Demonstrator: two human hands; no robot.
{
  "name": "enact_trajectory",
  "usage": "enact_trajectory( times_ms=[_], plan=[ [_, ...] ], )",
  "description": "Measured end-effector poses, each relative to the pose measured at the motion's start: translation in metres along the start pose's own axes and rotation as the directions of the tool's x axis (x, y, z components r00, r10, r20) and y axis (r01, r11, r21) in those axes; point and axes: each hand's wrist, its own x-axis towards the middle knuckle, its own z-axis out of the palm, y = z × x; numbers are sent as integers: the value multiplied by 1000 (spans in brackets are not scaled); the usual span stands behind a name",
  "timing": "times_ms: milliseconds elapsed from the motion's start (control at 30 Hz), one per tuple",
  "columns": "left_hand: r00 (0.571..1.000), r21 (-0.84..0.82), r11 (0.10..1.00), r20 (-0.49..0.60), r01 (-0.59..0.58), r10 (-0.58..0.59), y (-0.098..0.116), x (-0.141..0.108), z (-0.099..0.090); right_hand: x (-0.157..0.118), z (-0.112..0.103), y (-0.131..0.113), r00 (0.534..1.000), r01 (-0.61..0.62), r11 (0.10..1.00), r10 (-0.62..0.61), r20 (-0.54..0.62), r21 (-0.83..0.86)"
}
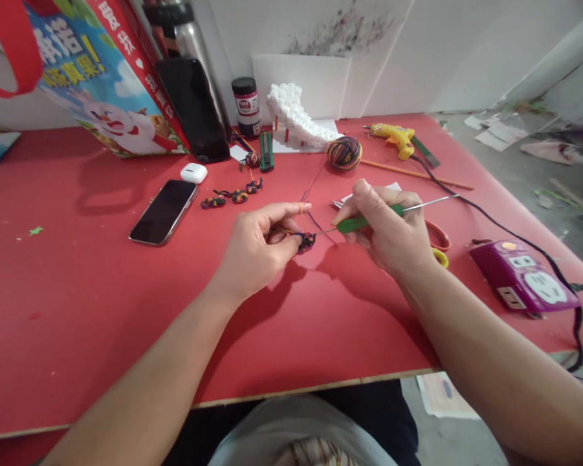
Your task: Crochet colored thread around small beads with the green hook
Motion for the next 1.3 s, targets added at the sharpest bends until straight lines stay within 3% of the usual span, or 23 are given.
enact_trajectory(
  times_ms=[567, 867, 1133, 1300],
  plan=[
    [1000, -21, 1000, -2, 20, -20, -2, 2, -1, -1, 3, -2, 999, 32, 999, -32, -25, -28],
    [999, -32, 998, -5, 54, -54, -4, 3, 0, -4, 5, 1, 991, 125, 986, -130, -42, -110],
    [983, -186, 969, -52, 163, -175, -6, 6, 5, -11, 6, -1, 972, 229, 934, -233, 20, -273],
    [937, -459, 835, -17, 303, -349, -5, 12, 0, -13, 8, 2, 928, 372, 846, -341, 148, -382]
  ],
)
